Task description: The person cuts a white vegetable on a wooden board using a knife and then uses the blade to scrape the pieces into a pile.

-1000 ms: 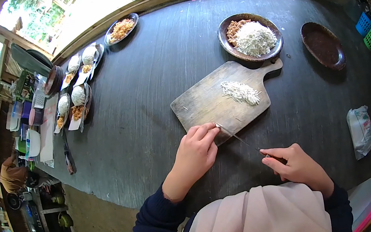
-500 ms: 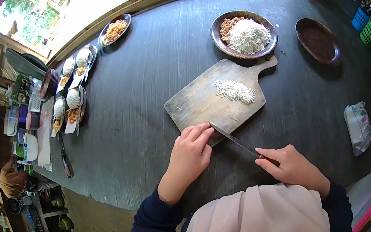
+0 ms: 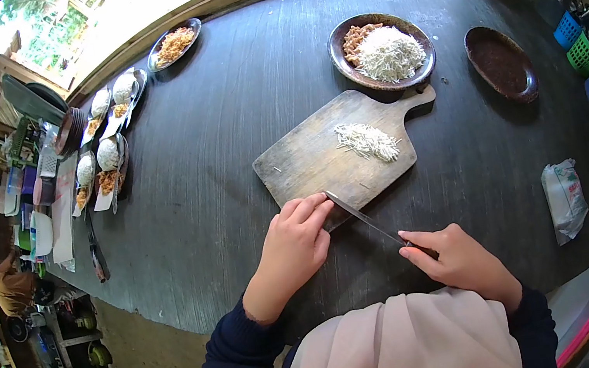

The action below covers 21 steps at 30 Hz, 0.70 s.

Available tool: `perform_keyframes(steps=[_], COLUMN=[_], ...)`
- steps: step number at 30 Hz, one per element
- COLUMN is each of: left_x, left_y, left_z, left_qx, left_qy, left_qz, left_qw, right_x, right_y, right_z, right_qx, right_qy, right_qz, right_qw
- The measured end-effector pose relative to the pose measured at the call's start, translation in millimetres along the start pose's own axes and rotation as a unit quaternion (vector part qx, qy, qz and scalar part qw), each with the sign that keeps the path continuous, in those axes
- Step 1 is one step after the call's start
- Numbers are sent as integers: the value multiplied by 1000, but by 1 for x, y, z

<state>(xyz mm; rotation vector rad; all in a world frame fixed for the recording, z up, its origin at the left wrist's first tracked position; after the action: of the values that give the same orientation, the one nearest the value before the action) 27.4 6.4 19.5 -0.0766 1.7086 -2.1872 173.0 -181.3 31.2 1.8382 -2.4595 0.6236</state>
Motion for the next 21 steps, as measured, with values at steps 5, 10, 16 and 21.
perform_keyframes(steps=[5, 10, 16, 21], left_x=[0, 0, 0, -1], left_y=[1, 6, 8, 7], left_z=[0, -2, -1, 2], left_qx=[-3, -8, -20, -19], left_qy=[-4, -3, -20, -25], left_qz=[0, 9, 25, 13], left_qw=[1000, 1000, 999, 999], right_x=[-9, -10, -9, -5], right_y=[4, 4, 1, 2], right_z=[8, 9, 12, 7], right_qx=[21, -16, -88, -142], right_qy=[-32, -7, 63, 100], right_qz=[32, 36, -2, -34], right_qw=[999, 999, 994, 984])
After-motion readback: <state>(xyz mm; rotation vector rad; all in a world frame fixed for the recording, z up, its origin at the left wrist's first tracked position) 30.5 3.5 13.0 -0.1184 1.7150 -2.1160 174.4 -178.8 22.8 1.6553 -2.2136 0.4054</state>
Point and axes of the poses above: each hand's wrist, its own x-axis away from the middle knuckle, its own y-axis out of the palm, z = x × y, the point moved 4 cm from there along -x, towards the middle knuckle, and after that the axes turned 12 degrees about -x, right-handed, at the moved point
